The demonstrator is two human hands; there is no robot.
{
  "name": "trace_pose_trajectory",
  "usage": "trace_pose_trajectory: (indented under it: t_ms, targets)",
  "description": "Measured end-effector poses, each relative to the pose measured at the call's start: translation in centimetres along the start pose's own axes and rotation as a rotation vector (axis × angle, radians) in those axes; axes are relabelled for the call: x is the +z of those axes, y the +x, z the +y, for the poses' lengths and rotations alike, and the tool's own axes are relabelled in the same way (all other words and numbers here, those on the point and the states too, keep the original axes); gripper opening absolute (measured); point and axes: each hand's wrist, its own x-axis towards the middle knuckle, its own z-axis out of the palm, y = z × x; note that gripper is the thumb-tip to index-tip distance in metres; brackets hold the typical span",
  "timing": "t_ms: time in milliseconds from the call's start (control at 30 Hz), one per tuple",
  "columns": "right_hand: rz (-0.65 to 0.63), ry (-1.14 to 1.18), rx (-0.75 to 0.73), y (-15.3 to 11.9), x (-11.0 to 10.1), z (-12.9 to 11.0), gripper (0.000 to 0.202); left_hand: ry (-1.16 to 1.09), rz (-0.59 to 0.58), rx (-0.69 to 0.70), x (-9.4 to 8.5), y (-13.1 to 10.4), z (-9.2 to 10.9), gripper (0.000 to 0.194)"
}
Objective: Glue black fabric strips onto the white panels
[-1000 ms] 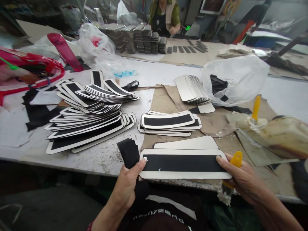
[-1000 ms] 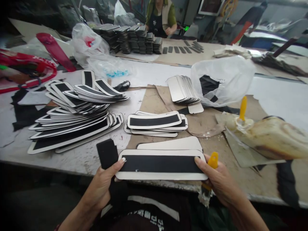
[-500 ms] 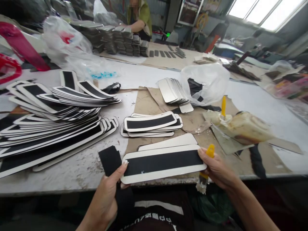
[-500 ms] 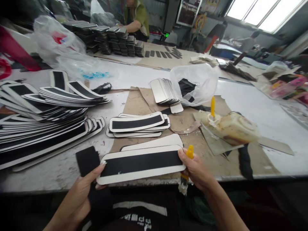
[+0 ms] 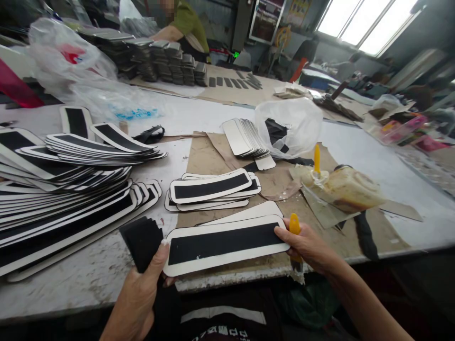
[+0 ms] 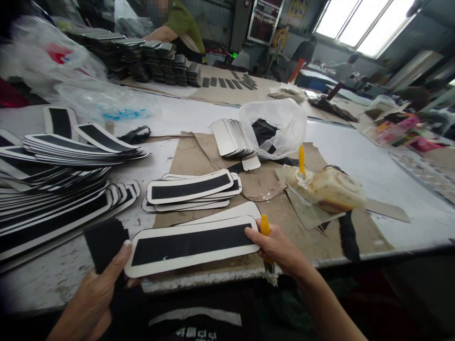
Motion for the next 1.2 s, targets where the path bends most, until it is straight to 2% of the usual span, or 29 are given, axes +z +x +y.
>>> trace_pose_trajectory:
  t_ms: [133,233,300,400,667,800,967,1100,1200]
  targets:
    - [0.03,-0.207,-0.042,0.5,-0.1,-0.6,0.04,-0.075,0.024,-0.073,-0.3,0.6,-0.3,0.032]
    - [0.048,-0.312,-0.102,0.9,0.0,-0.9,0.038,-0.096,0.06,-0.03,-0.3,0.9,-0.4,0.034]
    - [0.059,-0.337,-0.114,1.2,0.1,-1.1,0.037,-0.097,0.076,0.011,-0.3,1.0,-0.4,0.034]
    - [0.107,-0.367,-0.133,1.6,0.6,-1.8,0.038,-0.092,0.073,-0.001,-0.5,1.3,-0.5,0.036]
    - [0.241,-0.491,-0.278,2.3,1.9,-3.4,0.039,-0.049,0.099,0.051,-1.4,2.2,-1.7,0.042]
    - [0.227,-0.503,-0.284,2.3,2.0,-3.5,0.04,-0.131,0.1,-0.04,-1.6,2.1,-1.2,0.045]
    - [0.085,-0.331,-0.196,2.0,1.7,-3.8,0.039,-0.285,0.107,-0.209,-1.1,1.7,0.7,0.037]
    - [0.012,0.054,-0.072,1.5,1.9,-3.9,0.037,-0.374,0.121,-0.418,-1.0,1.5,1.5,0.032]
    - [0.0,0.242,-0.03,1.4,2.1,-4.0,0.036,-0.402,0.079,-0.441,-1.1,1.4,1.8,0.03]
